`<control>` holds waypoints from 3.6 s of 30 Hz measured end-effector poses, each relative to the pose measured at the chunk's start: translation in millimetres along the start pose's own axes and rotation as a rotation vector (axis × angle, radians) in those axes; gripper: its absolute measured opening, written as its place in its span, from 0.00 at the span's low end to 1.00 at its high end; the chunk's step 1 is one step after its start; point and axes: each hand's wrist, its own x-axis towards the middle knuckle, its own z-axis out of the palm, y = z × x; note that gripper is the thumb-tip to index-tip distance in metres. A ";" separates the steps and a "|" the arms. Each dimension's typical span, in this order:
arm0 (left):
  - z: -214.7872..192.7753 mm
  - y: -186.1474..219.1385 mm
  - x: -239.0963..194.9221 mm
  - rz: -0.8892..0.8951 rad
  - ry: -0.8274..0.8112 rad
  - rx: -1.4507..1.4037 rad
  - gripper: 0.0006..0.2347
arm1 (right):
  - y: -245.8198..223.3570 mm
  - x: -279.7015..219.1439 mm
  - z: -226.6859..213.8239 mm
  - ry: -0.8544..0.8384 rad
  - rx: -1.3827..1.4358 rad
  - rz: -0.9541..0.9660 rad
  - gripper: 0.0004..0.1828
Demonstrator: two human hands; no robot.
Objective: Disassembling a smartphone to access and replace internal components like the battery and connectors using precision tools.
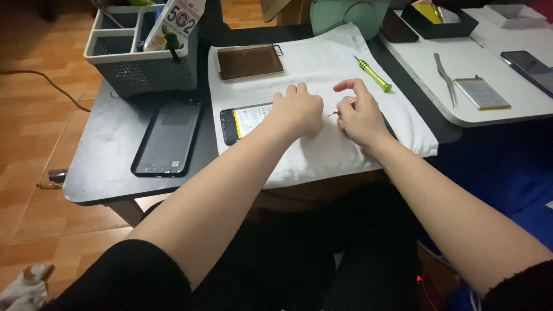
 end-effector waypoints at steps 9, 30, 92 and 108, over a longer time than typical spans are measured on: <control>0.2 5.3 -6.6 0.147 0.131 0.186 0.04 | 10.2 5.0 -2.8 0.008 -0.120 -0.083 0.18; 17.1 11.0 13.2 0.351 0.154 0.353 0.02 | 6.8 0.4 -1.7 0.040 -0.185 -0.116 0.17; -60.1 -150.4 29.8 -0.630 -0.199 0.041 0.20 | -17.8 -10.7 1.3 -0.004 -0.098 0.060 0.12; -5.4 -84.3 -51.3 -0.111 0.233 -0.184 0.17 | -26.2 -0.8 3.2 -0.026 0.188 0.191 0.07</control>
